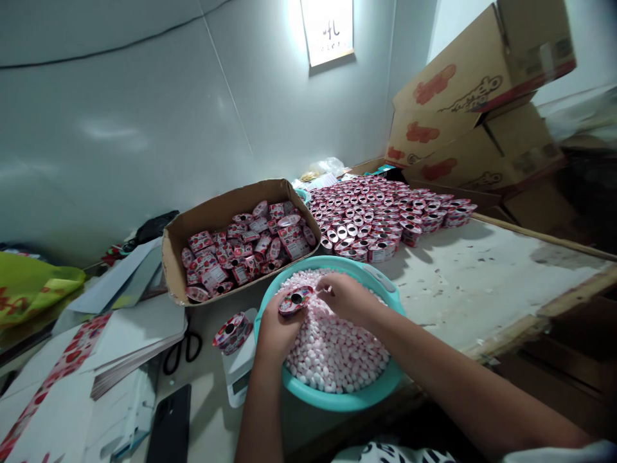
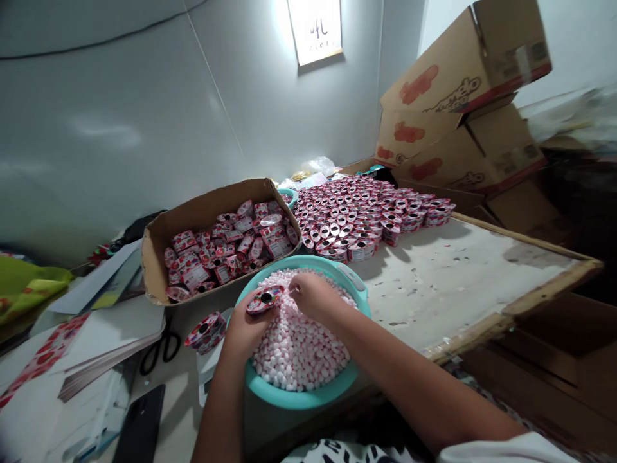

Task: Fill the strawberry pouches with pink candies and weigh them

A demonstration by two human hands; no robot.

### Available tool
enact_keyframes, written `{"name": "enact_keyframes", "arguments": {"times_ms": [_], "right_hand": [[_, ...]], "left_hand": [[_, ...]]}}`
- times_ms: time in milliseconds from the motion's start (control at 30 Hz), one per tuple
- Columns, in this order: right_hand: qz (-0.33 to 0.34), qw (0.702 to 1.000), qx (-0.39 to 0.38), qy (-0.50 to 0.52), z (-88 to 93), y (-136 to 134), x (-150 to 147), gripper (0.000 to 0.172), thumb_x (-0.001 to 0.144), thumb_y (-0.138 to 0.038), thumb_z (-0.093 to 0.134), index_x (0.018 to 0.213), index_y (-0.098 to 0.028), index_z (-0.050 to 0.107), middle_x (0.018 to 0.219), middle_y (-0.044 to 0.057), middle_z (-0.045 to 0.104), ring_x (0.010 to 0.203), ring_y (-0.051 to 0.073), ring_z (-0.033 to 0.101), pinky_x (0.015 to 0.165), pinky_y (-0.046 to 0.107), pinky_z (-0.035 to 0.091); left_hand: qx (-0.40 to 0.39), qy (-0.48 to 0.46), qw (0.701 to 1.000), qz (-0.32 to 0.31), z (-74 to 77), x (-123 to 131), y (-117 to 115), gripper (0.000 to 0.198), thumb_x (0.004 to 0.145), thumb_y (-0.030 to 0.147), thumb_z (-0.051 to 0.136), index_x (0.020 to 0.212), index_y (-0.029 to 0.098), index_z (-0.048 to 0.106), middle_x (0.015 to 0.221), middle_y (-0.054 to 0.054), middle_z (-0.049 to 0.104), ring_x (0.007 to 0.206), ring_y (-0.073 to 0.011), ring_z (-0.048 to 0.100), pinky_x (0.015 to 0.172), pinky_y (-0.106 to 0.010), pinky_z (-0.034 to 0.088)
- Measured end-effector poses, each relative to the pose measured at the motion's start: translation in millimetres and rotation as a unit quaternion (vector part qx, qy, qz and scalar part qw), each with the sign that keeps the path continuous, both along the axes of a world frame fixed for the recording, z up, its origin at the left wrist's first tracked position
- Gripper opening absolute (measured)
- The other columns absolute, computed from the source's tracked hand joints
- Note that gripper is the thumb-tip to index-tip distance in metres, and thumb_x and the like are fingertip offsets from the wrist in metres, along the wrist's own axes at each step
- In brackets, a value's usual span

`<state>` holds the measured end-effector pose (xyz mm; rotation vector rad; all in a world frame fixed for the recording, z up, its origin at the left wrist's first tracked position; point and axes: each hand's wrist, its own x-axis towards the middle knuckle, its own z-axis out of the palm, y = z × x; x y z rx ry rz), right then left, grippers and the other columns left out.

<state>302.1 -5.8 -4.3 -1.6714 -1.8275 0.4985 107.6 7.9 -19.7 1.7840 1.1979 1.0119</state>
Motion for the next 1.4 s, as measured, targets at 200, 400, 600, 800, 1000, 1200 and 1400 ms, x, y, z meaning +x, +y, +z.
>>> {"name": "enact_keyframes", "arguments": {"times_ms": [200, 400, 600, 800, 1000, 1200, 1400], "right_hand": [[-0.016, 0.99, 0.118, 0.075, 5.5, -1, -2, 0.018, 0.095, -0.023, 0.053, 0.097, -0.019, 0.07, 0.1, 0.007, 0.071, 0.083, 0.017, 0.063, 0.076, 0.029, 0.05], [0.052, 0.963, 0.223, 0.145, 7.5, -7, -11, 0.016, 0.096, -0.023, 0.053, 0.096, -0.018, 0.069, 0.097, 0.007, 0.069, 0.076, 0.015, 0.062, 0.07, 0.029, 0.051], [0.104, 0.949, 0.267, 0.128, 10.6, -11, -14, 0.015, 0.096, -0.021, 0.055, 0.098, -0.02, 0.069, 0.095, 0.007, 0.068, 0.088, 0.017, 0.064, 0.077, 0.029, 0.053], [0.122, 0.95, 0.263, 0.119, 12.2, -12, -18, 0.015, 0.096, -0.018, 0.055, 0.098, -0.02, 0.069, 0.097, 0.008, 0.069, 0.092, 0.018, 0.064, 0.083, 0.033, 0.053], [0.14, 0.953, 0.243, 0.117, 9.0, -11, -17, 0.015, 0.094, -0.016, 0.055, 0.098, -0.02, 0.07, 0.094, 0.007, 0.066, 0.086, 0.018, 0.062, 0.078, 0.031, 0.052], [0.154, 0.953, 0.235, 0.113, 8.6, -11, -18, 0.015, 0.095, -0.017, 0.054, 0.096, -0.02, 0.069, 0.095, 0.007, 0.066, 0.088, 0.018, 0.061, 0.08, 0.031, 0.051], [0.155, 0.953, 0.233, 0.117, 6.1, -10, -19, 0.015, 0.092, -0.013, 0.056, 0.096, -0.02, 0.069, 0.098, 0.008, 0.068, 0.092, 0.019, 0.063, 0.083, 0.033, 0.052]], "left_hand": [[0.005, 0.002, 1.0, -0.007, -0.9, 0, 0, 0.041, 0.075, 0.024, 0.075, 0.115, 0.018, 0.069, 0.116, -0.011, 0.071, 0.11, -0.0274, 0.067, 0.099, -0.039, 0.05], [0.029, -0.016, 0.999, -0.025, -3.4, 1, -1, 0.039, 0.076, 0.025, 0.076, 0.114, 0.018, 0.069, 0.119, -0.01, 0.07, 0.113, -0.0271, 0.066, 0.102, -0.039, 0.049], [0.02, -0.026, 0.999, -0.027, -4.9, 0, 0, 0.04, 0.076, 0.026, 0.077, 0.114, 0.019, 0.069, 0.12, -0.011, 0.07, 0.114, -0.0275, 0.066, 0.104, -0.041, 0.049], [0.017, -0.042, 0.998, -0.045, -4.5, 0, 0, 0.039, 0.079, 0.028, 0.074, 0.116, 0.019, 0.068, 0.122, -0.012, 0.069, 0.115, -0.0277, 0.066, 0.101, -0.041, 0.051], [0.019, -0.027, 0.998, -0.045, -1.6, 1, -2, 0.038, 0.079, 0.025, 0.073, 0.116, 0.019, 0.068, 0.12, -0.011, 0.069, 0.112, -0.0273, 0.066, 0.098, -0.04, 0.053], [0.05, 0.009, 0.998, -0.035, -0.7, -2, -1, 0.035, 0.078, 0.024, 0.072, 0.113, 0.02, 0.069, 0.117, -0.009, 0.07, 0.108, -0.0264, 0.067, 0.097, -0.039, 0.051], [0.05, 0.011, 0.998, -0.04, -0.8, -2, -1, 0.036, 0.078, 0.026, 0.073, 0.113, 0.02, 0.07, 0.116, -0.009, 0.07, 0.107, -0.0266, 0.066, 0.096, -0.039, 0.05]]}}
